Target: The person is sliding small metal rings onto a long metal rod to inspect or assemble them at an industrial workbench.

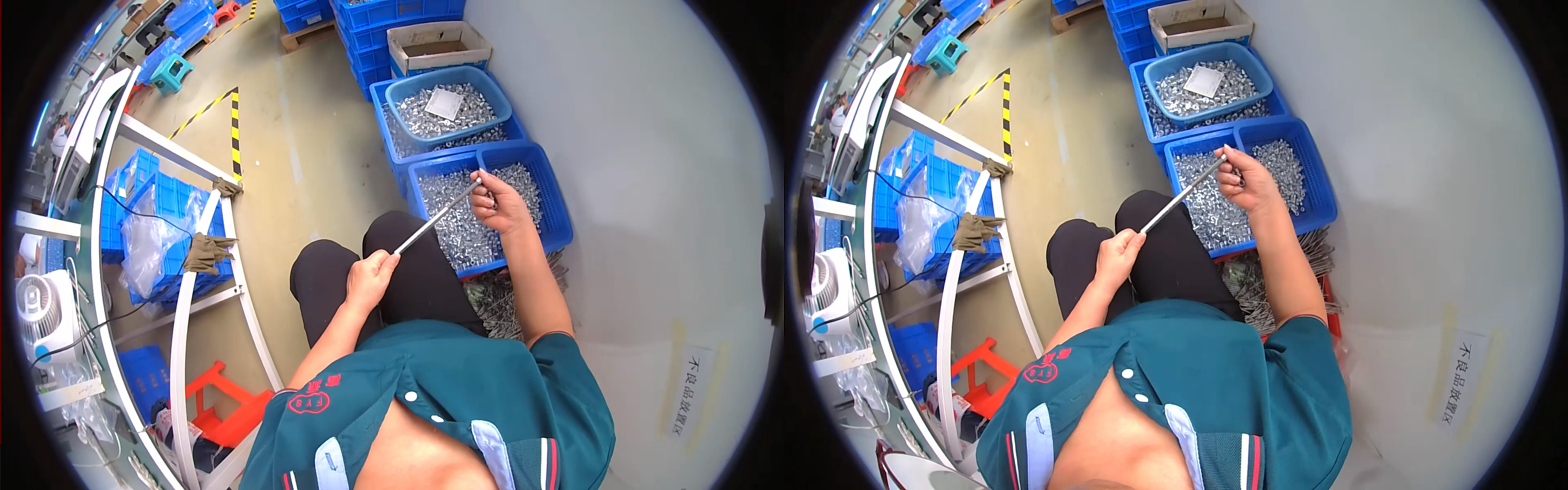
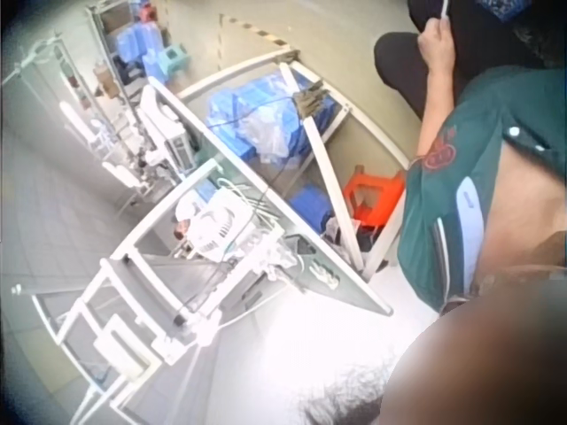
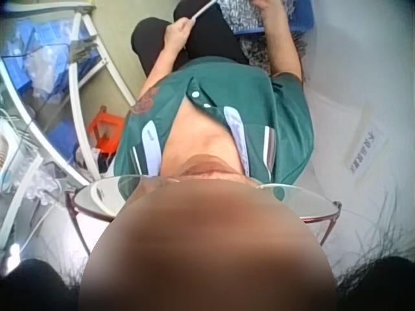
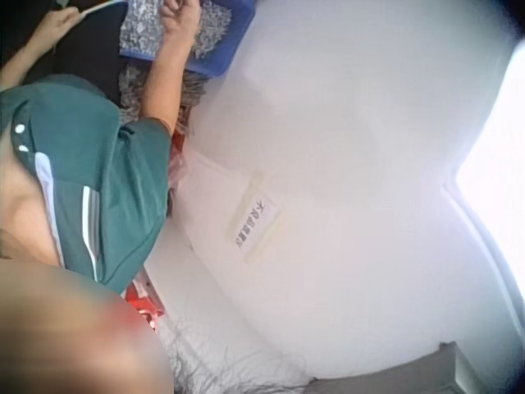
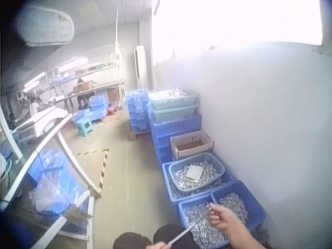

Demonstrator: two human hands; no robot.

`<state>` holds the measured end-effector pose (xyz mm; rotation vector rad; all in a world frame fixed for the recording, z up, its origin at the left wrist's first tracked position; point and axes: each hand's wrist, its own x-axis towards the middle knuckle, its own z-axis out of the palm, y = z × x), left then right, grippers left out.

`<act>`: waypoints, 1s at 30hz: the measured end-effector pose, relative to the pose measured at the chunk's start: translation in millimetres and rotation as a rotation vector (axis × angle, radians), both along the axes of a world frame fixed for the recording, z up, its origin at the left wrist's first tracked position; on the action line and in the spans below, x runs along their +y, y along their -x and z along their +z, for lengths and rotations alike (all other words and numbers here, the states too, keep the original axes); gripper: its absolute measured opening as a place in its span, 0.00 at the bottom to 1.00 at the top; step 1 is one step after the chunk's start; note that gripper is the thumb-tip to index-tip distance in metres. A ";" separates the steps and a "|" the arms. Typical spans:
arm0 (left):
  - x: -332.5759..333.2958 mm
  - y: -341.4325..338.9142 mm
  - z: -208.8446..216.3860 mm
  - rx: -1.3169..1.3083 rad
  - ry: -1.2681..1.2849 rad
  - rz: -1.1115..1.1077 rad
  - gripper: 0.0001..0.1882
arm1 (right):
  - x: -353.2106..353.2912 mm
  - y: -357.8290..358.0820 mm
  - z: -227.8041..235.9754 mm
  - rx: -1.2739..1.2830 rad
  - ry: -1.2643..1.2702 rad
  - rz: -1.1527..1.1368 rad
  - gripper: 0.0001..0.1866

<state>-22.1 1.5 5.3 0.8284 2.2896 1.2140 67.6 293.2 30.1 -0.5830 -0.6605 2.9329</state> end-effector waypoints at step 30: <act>-1.1 0.1 -2.5 -0.018 -0.040 -0.008 0.20 | 5.1 -6.6 6.2 -0.037 -0.181 -0.054 0.09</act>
